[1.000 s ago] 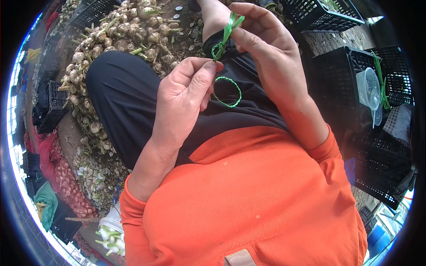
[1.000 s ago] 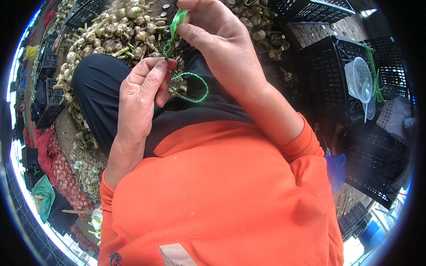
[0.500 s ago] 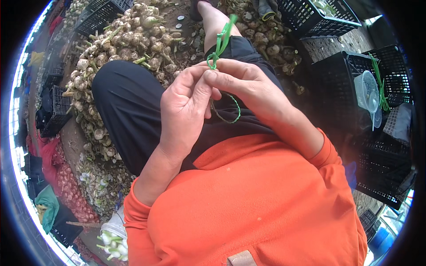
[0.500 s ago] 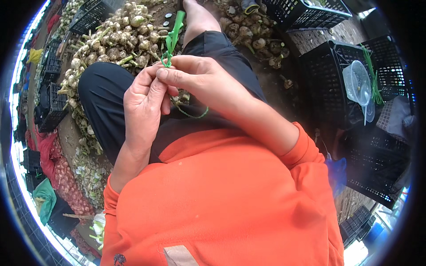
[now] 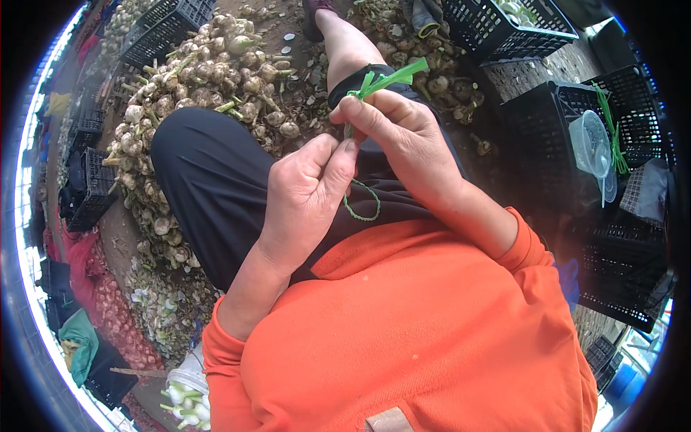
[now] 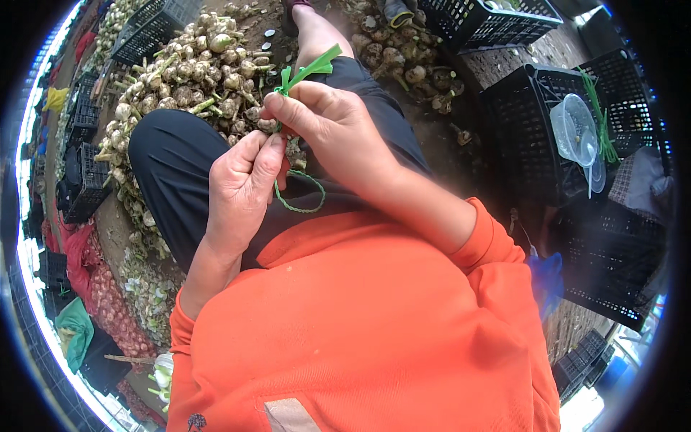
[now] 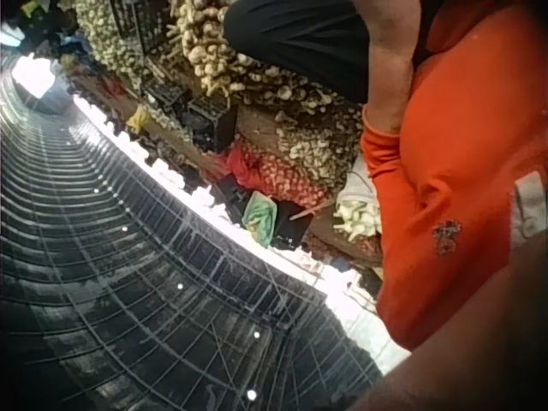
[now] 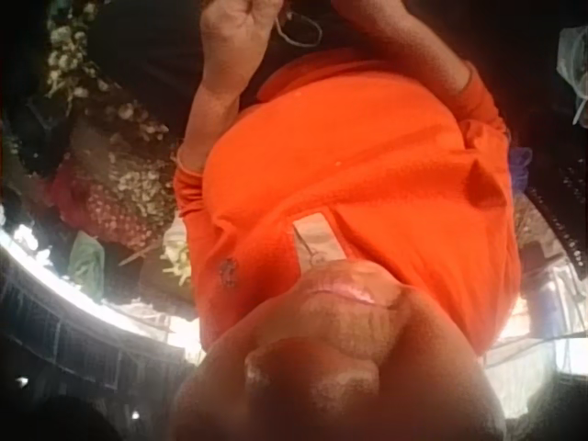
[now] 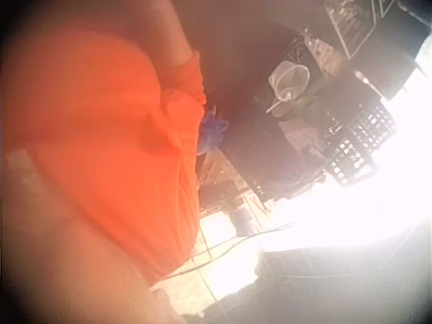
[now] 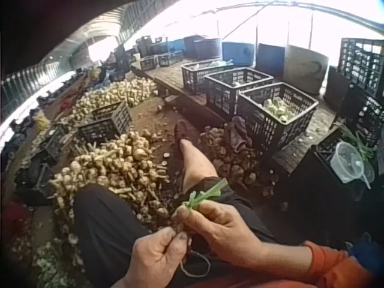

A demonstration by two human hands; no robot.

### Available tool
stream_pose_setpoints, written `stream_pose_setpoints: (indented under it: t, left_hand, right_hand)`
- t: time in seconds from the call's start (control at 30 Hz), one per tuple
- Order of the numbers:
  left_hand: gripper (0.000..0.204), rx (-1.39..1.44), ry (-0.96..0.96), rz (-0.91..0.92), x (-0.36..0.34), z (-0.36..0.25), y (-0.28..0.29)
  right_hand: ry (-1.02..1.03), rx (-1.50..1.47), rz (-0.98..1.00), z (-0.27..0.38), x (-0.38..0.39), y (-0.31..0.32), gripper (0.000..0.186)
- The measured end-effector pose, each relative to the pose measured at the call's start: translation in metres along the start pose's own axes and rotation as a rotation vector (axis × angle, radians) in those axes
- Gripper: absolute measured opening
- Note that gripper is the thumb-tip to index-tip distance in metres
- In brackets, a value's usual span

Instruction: The person creates a handle or fastening for a blue metal bottle by braiding green plastic twine, cutting the excess with a blade, and tying the braided cord around the neck of the bottle.

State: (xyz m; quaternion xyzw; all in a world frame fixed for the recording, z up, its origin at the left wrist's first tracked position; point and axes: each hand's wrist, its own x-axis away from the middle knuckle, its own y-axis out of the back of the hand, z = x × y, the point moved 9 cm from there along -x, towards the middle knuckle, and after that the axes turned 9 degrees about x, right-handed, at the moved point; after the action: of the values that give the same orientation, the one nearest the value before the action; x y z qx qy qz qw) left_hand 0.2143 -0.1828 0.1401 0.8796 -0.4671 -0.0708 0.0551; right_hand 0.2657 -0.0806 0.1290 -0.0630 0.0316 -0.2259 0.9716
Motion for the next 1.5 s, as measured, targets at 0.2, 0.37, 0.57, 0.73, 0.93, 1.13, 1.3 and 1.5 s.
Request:
stream_pose_setpoints:
  t: [0.2, 0.37, 0.57, 0.73, 0.93, 1.13, 1.3, 1.5]
  left_hand:
    - [0.033, 0.142, 0.075, -0.090, 0.007, 0.011, 0.006]
    - [0.030, 0.221, 0.156, -0.058, 0.007, 0.010, 0.005]
    - [0.022, 0.523, 0.370, 0.005, 0.014, 0.035, -0.002]
    - [0.017, 0.496, 0.311, 0.005, 0.013, 0.027, -0.002]
    - [0.022, 0.420, 0.218, -0.023, 0.013, 0.016, 0.006]
    - [0.022, 0.412, 0.225, -0.035, 0.014, 0.016, 0.009]
    - [0.024, 0.314, 0.233, -0.122, 0.007, 0.019, 0.020]
    - [0.029, 0.143, 0.119, -0.092, -0.008, -0.005, 0.009]
  right_hand:
    - [-0.102, 0.122, 0.100, -0.004, -0.006, 0.011, 0.027]
    - [-0.016, 0.092, 0.022, 0.002, -0.012, 0.025, 0.026]
    - [-0.061, -0.157, -0.028, -0.002, -0.013, 0.039, 0.023]
    - [-0.017, -0.231, -0.081, 0.000, -0.013, 0.046, 0.021]
    - [0.025, -0.273, -0.113, 0.007, -0.010, 0.046, 0.019]
    - [0.026, -0.225, -0.070, 0.010, -0.012, 0.044, 0.020]
    - [0.028, 0.034, -0.058, 0.021, -0.014, 0.042, 0.020]
    - [-0.040, 0.041, -0.047, 0.014, -0.012, 0.027, 0.019]
